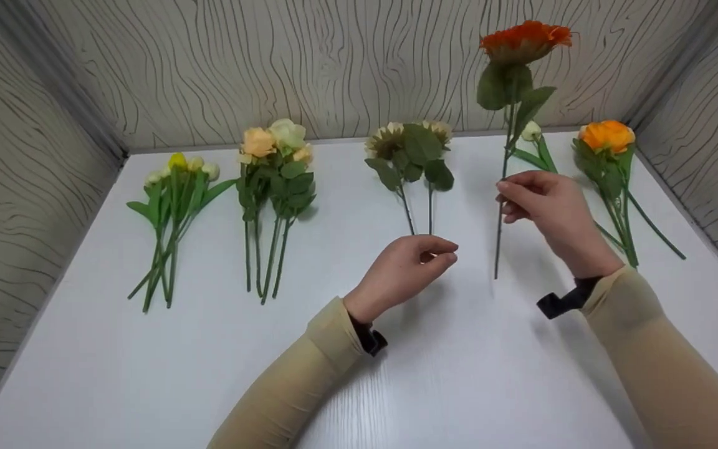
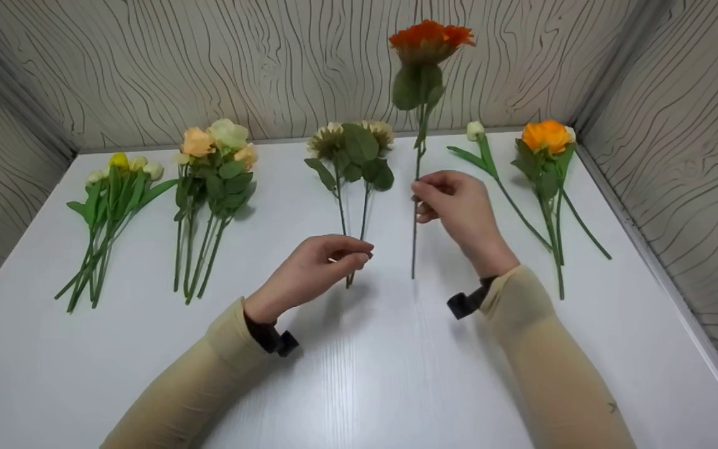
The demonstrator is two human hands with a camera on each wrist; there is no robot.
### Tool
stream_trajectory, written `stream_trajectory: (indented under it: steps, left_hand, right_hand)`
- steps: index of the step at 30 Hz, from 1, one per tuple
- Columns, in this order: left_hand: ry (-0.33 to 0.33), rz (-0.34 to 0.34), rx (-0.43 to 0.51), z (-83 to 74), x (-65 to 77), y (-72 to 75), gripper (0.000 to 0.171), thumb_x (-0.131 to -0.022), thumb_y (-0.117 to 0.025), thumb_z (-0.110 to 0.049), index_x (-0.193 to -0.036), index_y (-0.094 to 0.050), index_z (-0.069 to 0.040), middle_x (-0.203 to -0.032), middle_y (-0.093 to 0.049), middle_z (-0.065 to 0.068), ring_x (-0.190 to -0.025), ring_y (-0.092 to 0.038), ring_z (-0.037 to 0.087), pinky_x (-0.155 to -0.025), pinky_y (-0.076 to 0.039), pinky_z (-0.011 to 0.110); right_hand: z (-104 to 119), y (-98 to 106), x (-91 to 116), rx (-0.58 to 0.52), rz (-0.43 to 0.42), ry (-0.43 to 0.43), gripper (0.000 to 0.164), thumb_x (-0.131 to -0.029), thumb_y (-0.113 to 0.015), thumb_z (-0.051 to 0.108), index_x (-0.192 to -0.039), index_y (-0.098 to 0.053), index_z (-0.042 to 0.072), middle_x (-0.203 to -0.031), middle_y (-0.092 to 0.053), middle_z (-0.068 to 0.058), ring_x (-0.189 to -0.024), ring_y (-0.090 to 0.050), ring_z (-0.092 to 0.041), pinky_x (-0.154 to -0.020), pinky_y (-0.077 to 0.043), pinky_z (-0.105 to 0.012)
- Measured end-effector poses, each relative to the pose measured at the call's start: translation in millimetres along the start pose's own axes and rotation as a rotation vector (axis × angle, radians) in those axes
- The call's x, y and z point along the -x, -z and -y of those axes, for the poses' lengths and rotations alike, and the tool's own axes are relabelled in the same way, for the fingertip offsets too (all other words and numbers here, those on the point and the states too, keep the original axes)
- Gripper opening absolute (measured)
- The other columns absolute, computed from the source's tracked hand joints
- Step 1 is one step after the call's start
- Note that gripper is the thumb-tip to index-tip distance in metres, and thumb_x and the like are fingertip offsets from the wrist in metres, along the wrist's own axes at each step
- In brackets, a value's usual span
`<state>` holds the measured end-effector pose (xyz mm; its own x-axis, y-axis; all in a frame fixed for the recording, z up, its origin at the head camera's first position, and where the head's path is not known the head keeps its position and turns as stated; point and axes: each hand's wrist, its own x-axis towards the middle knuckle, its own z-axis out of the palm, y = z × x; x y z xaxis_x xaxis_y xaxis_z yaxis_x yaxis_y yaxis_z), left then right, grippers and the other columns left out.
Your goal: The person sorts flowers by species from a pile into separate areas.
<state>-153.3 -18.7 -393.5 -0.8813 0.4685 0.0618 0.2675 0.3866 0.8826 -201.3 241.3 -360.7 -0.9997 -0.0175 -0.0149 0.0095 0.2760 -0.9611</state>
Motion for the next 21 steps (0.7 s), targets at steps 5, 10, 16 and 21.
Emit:
stream_trajectory:
  steps: [5,10,16,21]
  left_hand:
    - [0.036,0.023,0.103,2.8,-2.9,0.7,0.029,-0.102,-0.066,-0.027,-0.126,-0.073,-0.013,-0.103,-0.073,-0.010,-0.090,-0.070,0.011,-0.076,-0.057,0.029]
    - [0.059,0.019,0.318,4.2,-4.1,2.9,0.015,-0.101,-0.067,-0.015,-0.113,-0.074,-0.011,-0.093,-0.074,0.000,-0.082,-0.072,0.017,-0.079,-0.059,0.049]
    - [0.088,0.021,0.380,4.6,-4.4,4.5,0.007,-0.099,-0.068,-0.009,-0.105,-0.070,-0.006,-0.094,-0.074,0.008,-0.081,-0.072,0.016,-0.082,-0.060,0.046]
    - [0.094,0.034,0.360,5.3,-5.6,4.0,0.005,-0.099,-0.068,-0.008,-0.103,-0.067,-0.007,-0.094,-0.073,0.009,-0.080,-0.071,0.016,-0.077,-0.061,0.038]
  right_hand:
    - [11.5,-37.4,3.9,-0.223,0.099,0.035,0.046,-0.092,-0.078,0.031,-0.117,-0.066,-0.005,-0.100,-0.068,-0.015,-0.079,-0.064,-0.021,-0.076,-0.060,-0.028]
    - [11.5,-52.9,7.6,-0.346,0.151,0.073,0.039,-0.093,-0.078,0.023,-0.113,-0.066,-0.008,-0.094,-0.068,-0.014,-0.076,-0.064,-0.019,-0.072,-0.060,-0.028]
    - [9.8,-58.6,7.8,-0.345,0.169,0.096,0.035,-0.094,-0.077,0.022,-0.112,-0.069,-0.006,-0.093,-0.069,-0.012,-0.077,-0.065,-0.018,-0.072,-0.059,-0.029]
    - [8.9,-61.3,7.6,-0.312,0.165,0.095,0.035,-0.095,-0.077,0.023,-0.114,-0.070,-0.005,-0.096,-0.070,-0.012,-0.080,-0.065,-0.020,-0.073,-0.059,-0.029]
